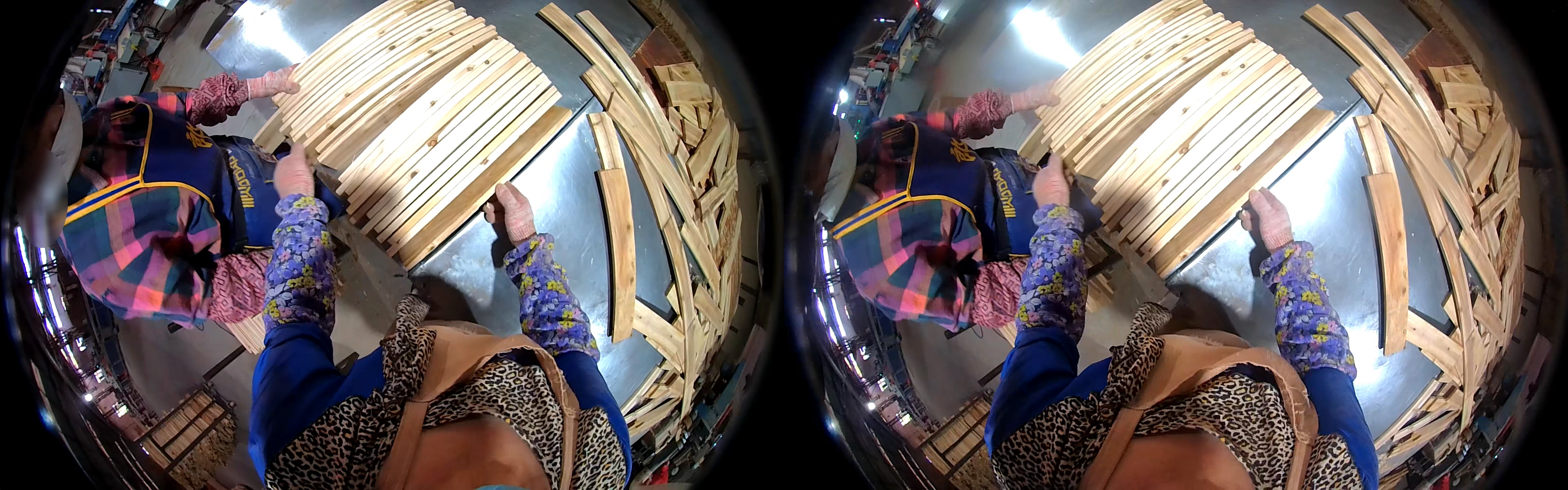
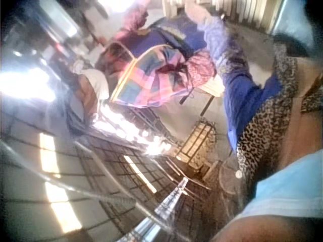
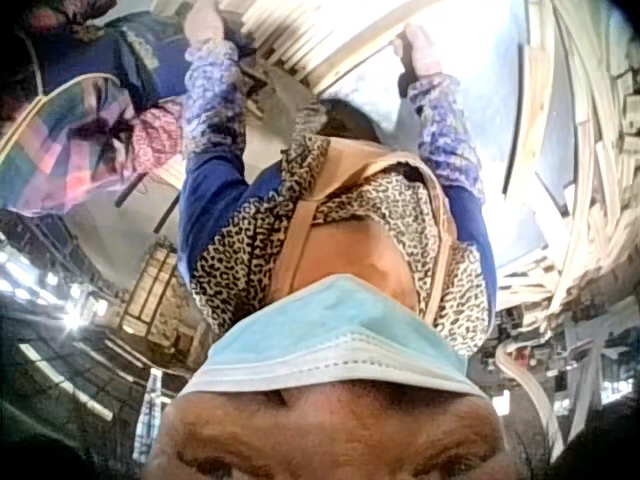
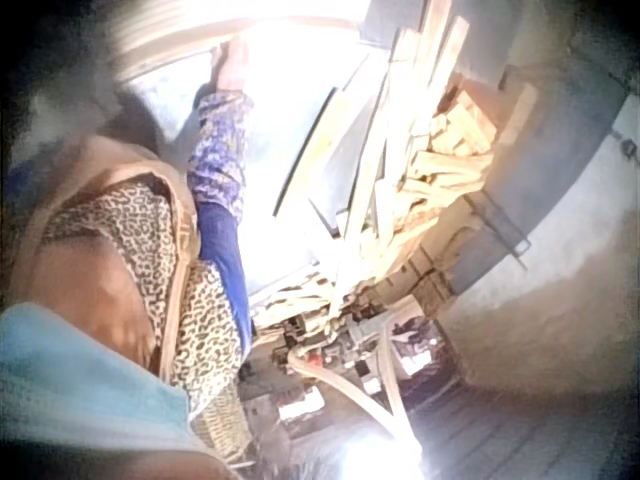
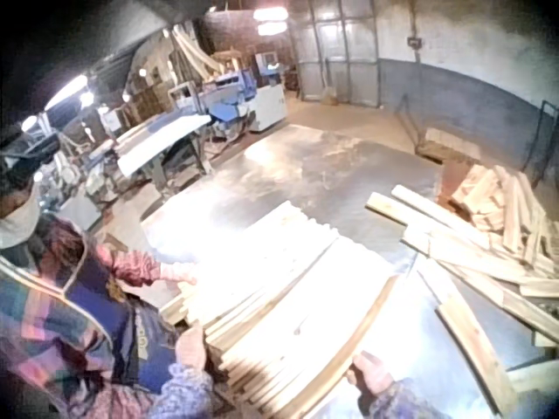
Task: The person repeatedly picks up thin wooden planks from a pile on a metal table and stacks them neatly. The person handles the planks one by one or in small groups, aligning them into a growing stack on the left side of the table.
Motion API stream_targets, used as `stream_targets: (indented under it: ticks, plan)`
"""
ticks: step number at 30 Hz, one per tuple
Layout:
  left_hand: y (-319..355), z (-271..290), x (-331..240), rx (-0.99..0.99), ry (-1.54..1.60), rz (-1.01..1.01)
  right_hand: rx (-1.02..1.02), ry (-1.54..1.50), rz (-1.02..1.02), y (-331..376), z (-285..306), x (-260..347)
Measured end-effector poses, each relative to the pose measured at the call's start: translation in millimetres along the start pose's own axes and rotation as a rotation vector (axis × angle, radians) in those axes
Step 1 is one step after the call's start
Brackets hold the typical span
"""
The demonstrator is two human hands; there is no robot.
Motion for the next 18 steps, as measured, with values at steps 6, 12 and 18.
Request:
stream_targets:
  ticks: [6,12,18]
  plan:
    - [13.9,-58.8,-0.2,0.136,-0.322,-0.182,-0.105,0.014,0.042,-8.9,27.7,-15.6]
    - [23.8,-74.1,-19.8,0.321,-0.491,-0.366,-0.130,0.085,0.008,-31.0,37.6,-34.3]
    - [52.9,-28.1,-103.1,-0.097,-0.641,-0.854,-0.141,0.087,0.091,-37.1,27.1,-31.2]
Point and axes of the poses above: each hand's wrist, its own y-axis away from the middle knuckle, its own z-axis out of the back of the hand, x = y × z, the point moved 9 cm from there along -y, towards the middle knuckle, and after that the axes turned 8 degrees about -y, right-handed, at the moved point
